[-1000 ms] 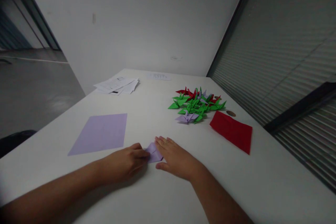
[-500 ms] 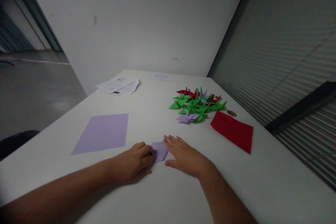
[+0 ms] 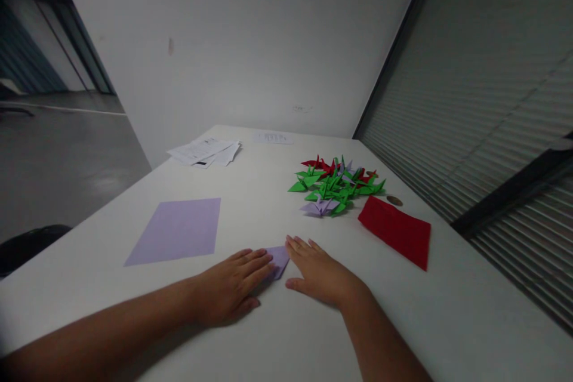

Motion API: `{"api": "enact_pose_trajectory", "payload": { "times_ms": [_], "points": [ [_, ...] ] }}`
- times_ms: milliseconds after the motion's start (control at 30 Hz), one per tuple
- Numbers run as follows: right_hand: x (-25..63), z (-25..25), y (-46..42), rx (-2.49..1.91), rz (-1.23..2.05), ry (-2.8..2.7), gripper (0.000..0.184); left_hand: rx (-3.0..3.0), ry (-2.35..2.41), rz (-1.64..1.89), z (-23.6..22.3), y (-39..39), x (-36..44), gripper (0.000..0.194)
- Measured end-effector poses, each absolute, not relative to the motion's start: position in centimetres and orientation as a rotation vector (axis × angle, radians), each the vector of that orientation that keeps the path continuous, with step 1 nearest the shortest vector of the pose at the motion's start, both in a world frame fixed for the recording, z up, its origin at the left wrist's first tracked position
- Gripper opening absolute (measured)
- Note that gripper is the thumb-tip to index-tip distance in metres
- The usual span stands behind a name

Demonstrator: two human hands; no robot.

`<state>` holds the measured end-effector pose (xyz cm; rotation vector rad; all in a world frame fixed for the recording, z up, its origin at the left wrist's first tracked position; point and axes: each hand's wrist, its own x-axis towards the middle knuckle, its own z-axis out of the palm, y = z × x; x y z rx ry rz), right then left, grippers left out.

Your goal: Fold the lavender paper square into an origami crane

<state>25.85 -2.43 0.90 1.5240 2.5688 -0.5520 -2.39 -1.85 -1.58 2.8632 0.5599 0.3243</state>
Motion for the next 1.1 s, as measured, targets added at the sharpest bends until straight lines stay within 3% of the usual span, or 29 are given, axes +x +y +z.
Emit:
{"api": "enact_pose_trajectory", "payload": {
  "times_ms": [367,567,767,1100],
  "points": [
    [26.9,-0.3,-2.1,1.615,-0.482,2.587,0.083,2.914,0.631,0.301,-1.5,-2.0,-2.2,0.067],
    [25.1,0.5,-1.8,1.635,-0.445,2.765,0.074,2.926,0.632,0.293,-1.5,-2.1,-2.1,0.067],
    [22.7,0.5,-2.6,1.375,-0.683,2.830,0.076,2.925,0.777,0.279,-2.4,-2.0,-2.1,0.078],
    [24.0,-1.4,-1.3,1.477,-0.473,2.782,0.077,2.941,0.717,0.208,-1.8,-1.3,-2.2,0.080]
  ]
}}
